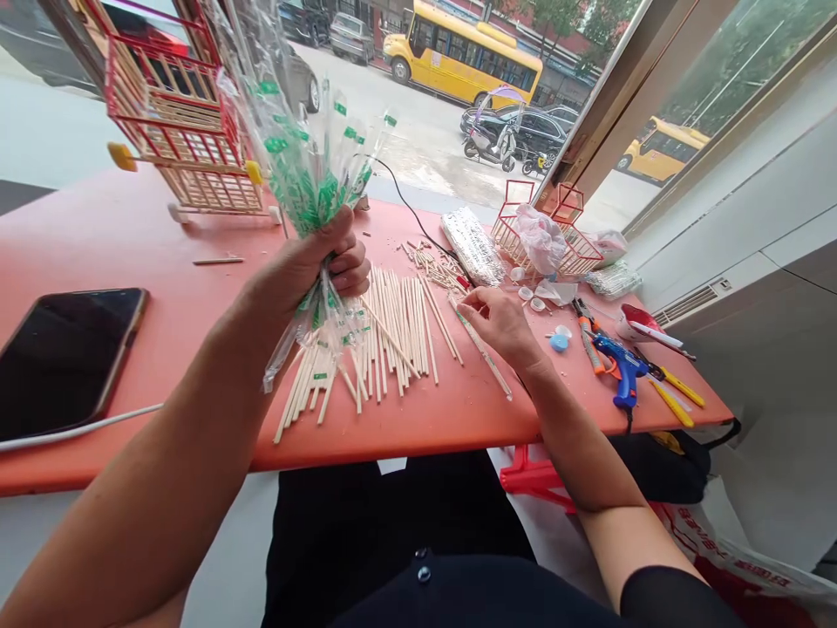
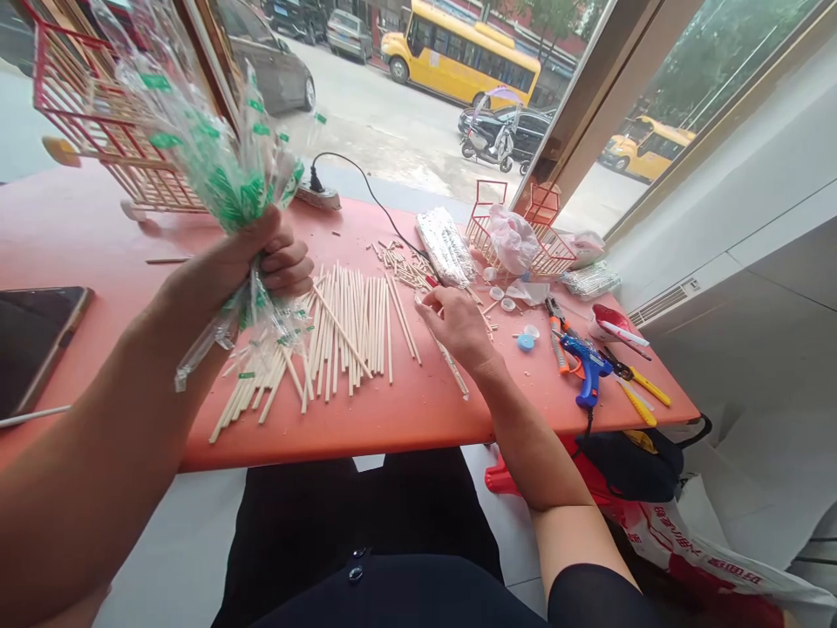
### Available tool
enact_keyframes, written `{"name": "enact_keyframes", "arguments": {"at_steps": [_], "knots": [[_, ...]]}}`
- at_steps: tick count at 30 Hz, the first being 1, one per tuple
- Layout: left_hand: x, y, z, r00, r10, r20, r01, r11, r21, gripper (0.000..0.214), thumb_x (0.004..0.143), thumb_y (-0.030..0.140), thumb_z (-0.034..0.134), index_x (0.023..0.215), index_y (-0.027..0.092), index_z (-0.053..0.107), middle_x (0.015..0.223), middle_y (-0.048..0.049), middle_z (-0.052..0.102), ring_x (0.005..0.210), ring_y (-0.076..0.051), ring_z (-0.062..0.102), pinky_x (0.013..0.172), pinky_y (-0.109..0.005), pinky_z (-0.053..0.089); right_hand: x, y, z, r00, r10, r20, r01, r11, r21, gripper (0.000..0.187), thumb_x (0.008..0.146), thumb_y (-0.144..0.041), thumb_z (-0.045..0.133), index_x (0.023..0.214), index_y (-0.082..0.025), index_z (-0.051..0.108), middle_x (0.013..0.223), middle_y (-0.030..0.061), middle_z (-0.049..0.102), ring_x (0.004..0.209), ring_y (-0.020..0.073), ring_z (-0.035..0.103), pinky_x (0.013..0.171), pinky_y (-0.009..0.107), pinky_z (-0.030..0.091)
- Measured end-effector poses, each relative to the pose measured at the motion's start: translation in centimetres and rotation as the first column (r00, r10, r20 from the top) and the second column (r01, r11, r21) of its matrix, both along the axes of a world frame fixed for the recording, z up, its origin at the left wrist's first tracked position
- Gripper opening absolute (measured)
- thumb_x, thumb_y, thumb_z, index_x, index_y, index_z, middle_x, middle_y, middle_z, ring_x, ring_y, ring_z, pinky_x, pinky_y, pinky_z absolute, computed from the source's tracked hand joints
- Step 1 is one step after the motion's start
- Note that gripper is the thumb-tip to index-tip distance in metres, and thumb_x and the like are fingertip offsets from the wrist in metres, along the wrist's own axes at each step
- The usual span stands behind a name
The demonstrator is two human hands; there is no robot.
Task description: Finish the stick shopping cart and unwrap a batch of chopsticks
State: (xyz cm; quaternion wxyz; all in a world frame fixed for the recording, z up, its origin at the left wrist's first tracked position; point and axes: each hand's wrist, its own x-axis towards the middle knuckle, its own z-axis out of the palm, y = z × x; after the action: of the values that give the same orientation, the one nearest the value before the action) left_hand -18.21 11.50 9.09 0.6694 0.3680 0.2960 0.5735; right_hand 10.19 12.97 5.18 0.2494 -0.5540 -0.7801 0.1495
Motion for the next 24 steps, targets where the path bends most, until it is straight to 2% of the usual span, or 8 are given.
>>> {"name": "enact_keyframes", "arguments": {"at_steps": [4,9,11,14,16,18,21,24], "knots": [[-0.7,0.5,-1.0,0.995,-0.070,-0.064,0.074,0.995,0.065,0.043,0.107,0.031,0.071,0.072,0.022,0.048,0.055,0.0059,0.045,0.043,-0.006,0.040,0.043,-0.021,0.034,0.5,-0.8,1.2,0.934,-0.104,0.342,0.143,0.985,-0.091,0.026,0.094,-0.040,0.080,0.079,-0.022,0.066,0.090,0.0097,0.075,0.090,0.0264,0.067,0.079,0.036,0.047],[-0.5,0.3,-1.6,0.988,-0.116,-0.102,0.127,0.987,0.104,0.044,0.104,0.030,0.073,0.068,0.019,0.050,0.057,0.0039,0.045,0.045,-0.005,0.040,0.043,-0.022,0.034,-0.1,-1.6,1.2,0.907,-0.049,0.418,0.120,0.982,-0.146,0.025,0.097,-0.029,0.071,0.076,-0.023,0.059,0.091,0.0136,0.075,0.093,0.0296,0.070,0.078,0.038,0.047],[-0.1,0.2,-1.9,0.994,-0.089,-0.060,0.096,0.988,0.123,0.051,0.103,0.031,0.073,0.063,0.019,0.044,0.057,0.0040,0.042,0.044,-0.004,0.038,0.042,-0.020,0.032,-0.2,-1.3,1.1,0.939,-0.084,0.334,0.131,0.984,-0.123,0.026,0.097,-0.024,0.069,0.076,-0.024,0.055,0.087,0.0120,0.075,0.089,0.0272,0.070,0.078,0.037,0.048],[0.7,0.5,-2.9,0.999,-0.042,-0.011,0.043,0.992,0.120,0.066,0.104,0.042,0.072,0.056,0.019,0.033,0.056,0.0034,0.040,0.043,-0.004,0.037,0.041,-0.020,0.031,-0.3,-1.0,0.9,0.999,-0.033,-0.036,0.027,0.987,-0.160,0.021,0.103,-0.025,0.062,0.084,-0.024,0.053,0.077,0.0049,0.073,0.073,0.0185,0.068,0.072,0.031,0.049],[1.4,0.8,-3.7,1.000,0.006,-0.001,-0.006,0.996,0.084,0.068,0.101,0.051,0.074,0.055,0.019,0.037,0.057,0.0032,0.042,0.042,-0.004,0.037,0.041,-0.020,0.033,-0.8,-1.1,0.6,0.939,0.089,-0.332,-0.171,0.959,-0.226,0.020,0.106,-0.032,0.060,0.090,-0.024,0.052,0.072,0.0008,0.072,0.061,0.0131,0.062,0.062,0.026,0.048],[2.1,1.0,-4.5,0.999,0.032,-0.035,-0.030,0.999,0.044,0.056,0.096,0.055,0.080,0.064,0.016,0.056,0.061,0.0028,0.051,0.041,-0.002,0.035,0.041,-0.020,0.033,-1.5,-1.5,0.2,0.833,0.195,-0.518,-0.369,0.893,-0.257,0.027,0.105,-0.043,0.063,0.092,-0.023,0.051,0.069,-0.0012,0.071,0.055,0.0099,0.058,0.055,0.022,0.046],[3.3,0.7,-5.3,0.987,-0.057,-0.147,0.060,0.998,0.016,0.049,0.083,0.056,0.093,0.087,0.012,0.074,0.065,0.0032,0.055,0.039,-0.002,0.033,0.039,-0.020,0.029,-2.8,-2.3,-0.5,0.743,0.267,-0.613,-0.509,0.821,-0.260,0.041,0.101,-0.058,0.069,0.092,-0.023,0.050,0.068,-0.0020,0.070,0.053,0.0084,0.057,0.052,0.020,0.045],[4.1,0.2,-5.6,0.962,-0.112,-0.249,0.127,0.991,0.047,0.045,0.076,0.049,0.099,0.086,0.011,0.077,0.056,0.0050,0.048,0.041,-0.005,0.038,0.040,-0.021,0.028,-3.5,-2.7,-1.0,0.729,0.271,-0.628,-0.527,0.809,-0.262,0.047,0.098,-0.065,0.070,0.089,-0.022,0.053,0.069,-0.0016,0.071,0.054,0.0081,0.057,0.052,0.020,0.045]]}}
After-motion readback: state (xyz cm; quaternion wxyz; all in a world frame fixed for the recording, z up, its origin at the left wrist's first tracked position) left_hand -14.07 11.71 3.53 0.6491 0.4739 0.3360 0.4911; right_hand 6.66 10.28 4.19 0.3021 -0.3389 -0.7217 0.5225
